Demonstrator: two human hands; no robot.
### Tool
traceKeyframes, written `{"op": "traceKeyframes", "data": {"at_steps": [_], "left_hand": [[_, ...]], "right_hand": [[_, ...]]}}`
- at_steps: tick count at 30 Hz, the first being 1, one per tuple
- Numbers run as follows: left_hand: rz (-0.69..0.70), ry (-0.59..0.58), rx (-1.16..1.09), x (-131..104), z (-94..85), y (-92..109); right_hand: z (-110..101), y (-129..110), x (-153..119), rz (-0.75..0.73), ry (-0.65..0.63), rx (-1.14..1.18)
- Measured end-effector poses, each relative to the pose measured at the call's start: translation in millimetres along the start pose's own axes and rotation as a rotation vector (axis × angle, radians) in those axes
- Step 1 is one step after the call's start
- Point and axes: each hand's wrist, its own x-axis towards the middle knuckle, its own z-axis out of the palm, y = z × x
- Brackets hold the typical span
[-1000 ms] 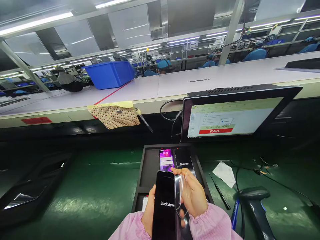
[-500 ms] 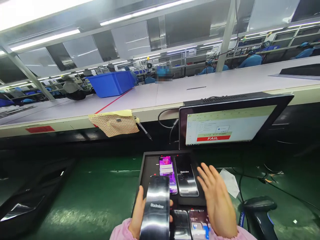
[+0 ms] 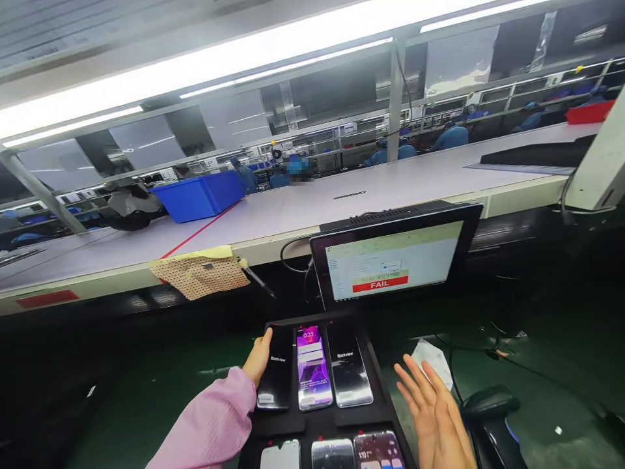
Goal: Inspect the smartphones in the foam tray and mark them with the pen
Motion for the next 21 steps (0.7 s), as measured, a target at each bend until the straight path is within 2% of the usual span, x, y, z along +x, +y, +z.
{"op": "traceKeyframes", "data": {"at_steps": [3, 5, 7, 10, 11, 12, 13, 15, 18, 21], "left_hand": [[0.105, 0.083, 0.174, -13, 14.4, -4], [0.224, 0.098, 0.286, -31, 19.5, -14], [0.398, 0.098, 0.634, -50, 18.5, -30], [0.334, 0.209, 0.802, -63, 10.1, -53], [0.288, 0.244, 0.803, -64, 7.3, -58], [0.233, 0.246, 0.774, -63, 5.0, -62], [0.181, 0.223, 0.724, -61, 3.2, -63], [0.090, 0.172, 0.628, -57, 0.7, -63], [-0.001, 0.163, 0.547, -52, -3.1, -62], [-0.054, 0.157, 0.481, -47, -7.4, -66]], "right_hand": [[-17, -13, -3, -0.078, 0.100, 0.008], [-40, -17, -7, -0.118, 0.192, -0.020], [-71, -12, -11, -0.127, 0.275, -0.137], [-121, 18, -8, -0.062, 0.351, -0.491], [-134, 32, -3, -0.032, 0.354, -0.630], [-143, 47, 3, -0.036, 0.297, -0.802], [-148, 60, 10, -0.082, 0.184, -0.985], [-147, 82, 27, -0.124, 0.107, -1.084], [-134, 96, 48, -0.126, 0.118, -1.232], [-133, 96, 52, -0.072, 0.152, -1.365]]}}
